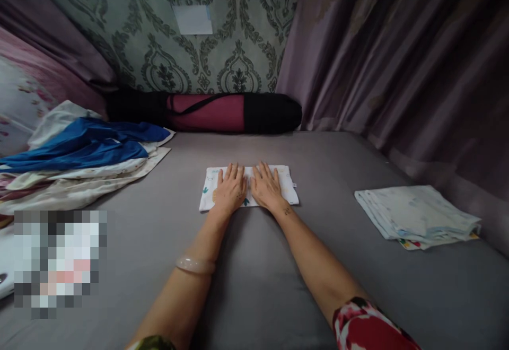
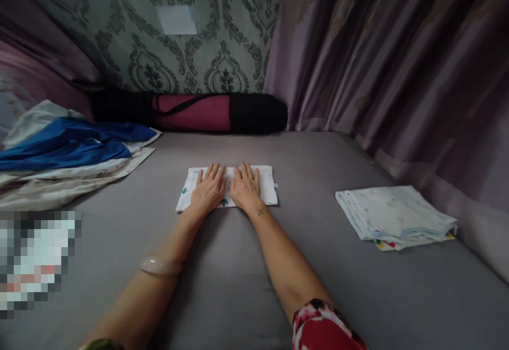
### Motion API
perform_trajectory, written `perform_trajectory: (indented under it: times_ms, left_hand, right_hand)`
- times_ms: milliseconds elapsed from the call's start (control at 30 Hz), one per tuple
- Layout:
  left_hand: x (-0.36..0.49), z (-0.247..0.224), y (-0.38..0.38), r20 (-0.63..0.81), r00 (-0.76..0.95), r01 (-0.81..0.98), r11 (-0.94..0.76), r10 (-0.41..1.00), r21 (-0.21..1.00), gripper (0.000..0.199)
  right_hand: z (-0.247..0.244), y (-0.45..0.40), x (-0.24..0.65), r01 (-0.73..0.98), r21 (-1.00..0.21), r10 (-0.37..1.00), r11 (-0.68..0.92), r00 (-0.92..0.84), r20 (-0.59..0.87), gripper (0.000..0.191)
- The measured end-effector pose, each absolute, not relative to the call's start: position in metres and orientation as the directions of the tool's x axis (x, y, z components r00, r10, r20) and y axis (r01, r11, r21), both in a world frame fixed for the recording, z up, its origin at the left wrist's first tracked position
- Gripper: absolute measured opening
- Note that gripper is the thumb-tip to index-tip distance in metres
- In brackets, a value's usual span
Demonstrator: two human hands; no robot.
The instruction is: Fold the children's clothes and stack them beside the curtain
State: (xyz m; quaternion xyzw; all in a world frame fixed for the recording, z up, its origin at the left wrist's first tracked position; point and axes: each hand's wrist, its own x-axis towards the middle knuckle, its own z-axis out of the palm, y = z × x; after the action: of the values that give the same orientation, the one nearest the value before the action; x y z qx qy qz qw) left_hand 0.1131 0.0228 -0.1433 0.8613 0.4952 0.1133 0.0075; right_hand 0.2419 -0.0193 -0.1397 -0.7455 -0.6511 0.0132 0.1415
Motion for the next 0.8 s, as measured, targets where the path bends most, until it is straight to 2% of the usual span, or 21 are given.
perform_trajectory:
  times_ms: [133, 200, 300, 367, 433, 600, 800]
  left_hand:
    - [0.114, -0.142, 0.022, 0.073, 0.532, 0.833, -0.537, 0.844, 0.134, 0.053]
    - [0.114, -0.144, 0.024, 0.064, 0.535, 0.832, -0.538, 0.843, 0.133, 0.053]
    - [0.11, -0.143, 0.028, 0.143, 0.511, 0.839, -0.528, 0.847, 0.13, 0.053]
    - [0.105, -0.141, 0.031, 0.244, 0.435, 0.869, -0.475, 0.867, 0.138, 0.053]
    - [0.1, -0.14, 0.035, 0.287, 0.34, 0.906, -0.394, 0.896, 0.156, 0.054]
    - [0.09, -0.142, 0.041, 0.103, 0.316, 0.932, -0.329, 0.943, 0.154, 0.059]
    - [0.091, -0.143, 0.042, 0.069, 0.312, 0.936, -0.319, 0.948, 0.149, 0.061]
  right_hand:
    - [-0.143, -0.017, 0.234, 0.97, -0.24, 0.988, -0.04, 0.075, 0.137, 0.053]
    - [-0.144, -0.016, 0.235, 0.968, -0.247, 0.989, -0.036, 0.071, 0.133, 0.053]
    - [-0.141, -0.016, 0.241, 0.966, -0.258, 0.987, -0.036, 0.075, 0.143, 0.053]
    - [-0.138, -0.016, 0.25, 0.962, -0.257, 0.973, -0.087, 0.138, 0.187, 0.054]
    - [-0.138, -0.016, 0.258, 0.952, -0.253, 0.948, -0.17, 0.228, 0.221, 0.056]
    - [-0.147, -0.017, 0.268, 0.93, -0.249, 0.941, -0.269, 0.309, 0.138, 0.058]
    - [-0.147, -0.016, 0.267, 0.932, -0.234, 0.943, -0.279, 0.311, 0.116, 0.059]
